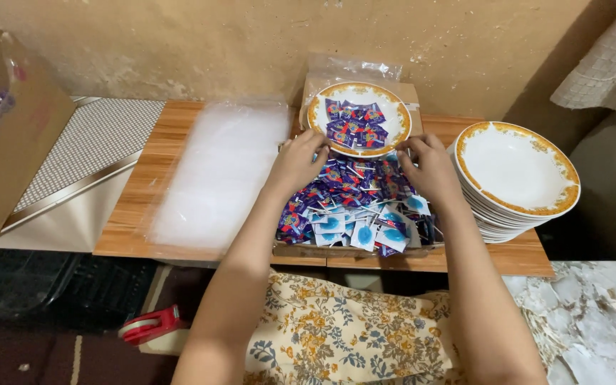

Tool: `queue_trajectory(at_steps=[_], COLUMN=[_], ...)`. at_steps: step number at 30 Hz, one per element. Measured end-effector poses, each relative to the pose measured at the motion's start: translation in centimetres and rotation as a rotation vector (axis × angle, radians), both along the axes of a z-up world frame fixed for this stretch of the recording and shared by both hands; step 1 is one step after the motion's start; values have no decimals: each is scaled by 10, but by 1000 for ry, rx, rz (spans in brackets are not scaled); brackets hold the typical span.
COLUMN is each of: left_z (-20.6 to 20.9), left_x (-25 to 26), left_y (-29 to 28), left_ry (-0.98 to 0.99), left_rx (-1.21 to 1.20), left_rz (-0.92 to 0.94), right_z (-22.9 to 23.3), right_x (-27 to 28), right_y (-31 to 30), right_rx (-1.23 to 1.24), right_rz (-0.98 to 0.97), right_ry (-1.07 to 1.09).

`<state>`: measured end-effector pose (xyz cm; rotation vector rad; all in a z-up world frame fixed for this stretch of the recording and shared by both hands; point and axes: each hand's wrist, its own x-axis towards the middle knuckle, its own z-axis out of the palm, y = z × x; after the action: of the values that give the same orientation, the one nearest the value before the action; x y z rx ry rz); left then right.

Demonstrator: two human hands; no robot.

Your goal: Arranging small food packets onto a decorative plate and managing a stack of plates on a low workspace.

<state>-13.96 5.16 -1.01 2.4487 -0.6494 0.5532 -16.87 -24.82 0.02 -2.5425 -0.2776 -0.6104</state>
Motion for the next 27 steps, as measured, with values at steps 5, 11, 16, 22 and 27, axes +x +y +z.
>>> queue_trajectory(at_steps=[5,11,16,22,27], left_z=[15,9,2,-34,-34], left_x=[-13,-10,-19,0,-4], left_y=[9,26,41,37,32], left_ry=[136,225,350,396,385], left_rx=[4,-4,60,165,173], left_rz=[-18,91,176,293,279], right_z=[16,-5,-6,-35,-38], right_x=[-20,-15,-16,7,7], right_y=[-15,-28,-26,-36,-35], right_rx=[-252,-383,-422,-386,-386], right_rz=[26,-33,-30,-92,-66], right_ry=[262,612,699,704,724])
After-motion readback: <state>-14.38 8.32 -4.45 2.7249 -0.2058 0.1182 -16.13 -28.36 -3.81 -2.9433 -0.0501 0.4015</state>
